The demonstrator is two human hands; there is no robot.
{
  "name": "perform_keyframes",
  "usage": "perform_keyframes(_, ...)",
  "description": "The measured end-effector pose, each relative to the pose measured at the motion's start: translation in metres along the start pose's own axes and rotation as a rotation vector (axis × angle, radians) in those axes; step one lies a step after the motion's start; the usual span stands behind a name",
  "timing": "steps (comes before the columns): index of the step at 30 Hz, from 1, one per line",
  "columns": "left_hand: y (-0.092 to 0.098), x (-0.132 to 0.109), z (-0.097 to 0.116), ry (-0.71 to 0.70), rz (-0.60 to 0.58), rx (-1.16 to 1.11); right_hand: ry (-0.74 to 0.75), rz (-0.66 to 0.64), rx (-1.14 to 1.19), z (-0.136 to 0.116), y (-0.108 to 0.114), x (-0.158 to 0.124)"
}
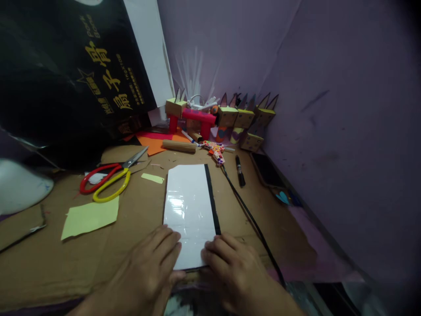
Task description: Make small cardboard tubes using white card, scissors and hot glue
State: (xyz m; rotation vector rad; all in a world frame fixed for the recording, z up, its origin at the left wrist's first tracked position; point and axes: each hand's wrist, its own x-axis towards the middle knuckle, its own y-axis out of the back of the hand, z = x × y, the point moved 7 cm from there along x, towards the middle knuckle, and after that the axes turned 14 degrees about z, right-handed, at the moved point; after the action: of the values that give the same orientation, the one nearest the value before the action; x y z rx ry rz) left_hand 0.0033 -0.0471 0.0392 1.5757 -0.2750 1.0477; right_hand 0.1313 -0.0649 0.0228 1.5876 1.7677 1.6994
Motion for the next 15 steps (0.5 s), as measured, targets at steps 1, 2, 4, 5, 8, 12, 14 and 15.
perform_keyframes(1,-0.002,-0.004,0.005,-0.015,0.003,0.028,-0.023,0.022,0.006,0.001,0.001,-0.002)
perform_keyframes(2,-0.004,-0.009,0.009,-0.038,0.008,0.059,-0.034,0.045,0.008,0.002,0.001,-0.003)
perform_keyframes(4,-0.010,-0.019,0.013,-0.067,-0.004,0.105,-0.035,0.077,0.006,0.002,0.001,-0.005)
perform_keyframes(5,-0.013,-0.022,0.013,-0.072,-0.012,0.117,-0.029,0.089,0.000,0.001,0.000,-0.006)
perform_keyframes(8,-0.016,-0.020,0.013,-0.039,-0.006,0.141,0.003,0.126,-0.016,-0.001,0.000,-0.006)
perform_keyframes(12,-0.019,-0.009,0.016,0.061,0.001,0.183,0.026,0.196,-0.031,-0.001,0.000,-0.007)
perform_keyframes(14,-0.023,-0.011,0.018,0.123,-0.059,0.190,0.034,0.250,-0.042,-0.002,0.002,-0.006)
perform_keyframes(15,-0.023,-0.013,0.019,0.147,-0.068,0.193,0.033,0.268,-0.052,-0.003,0.002,-0.006)
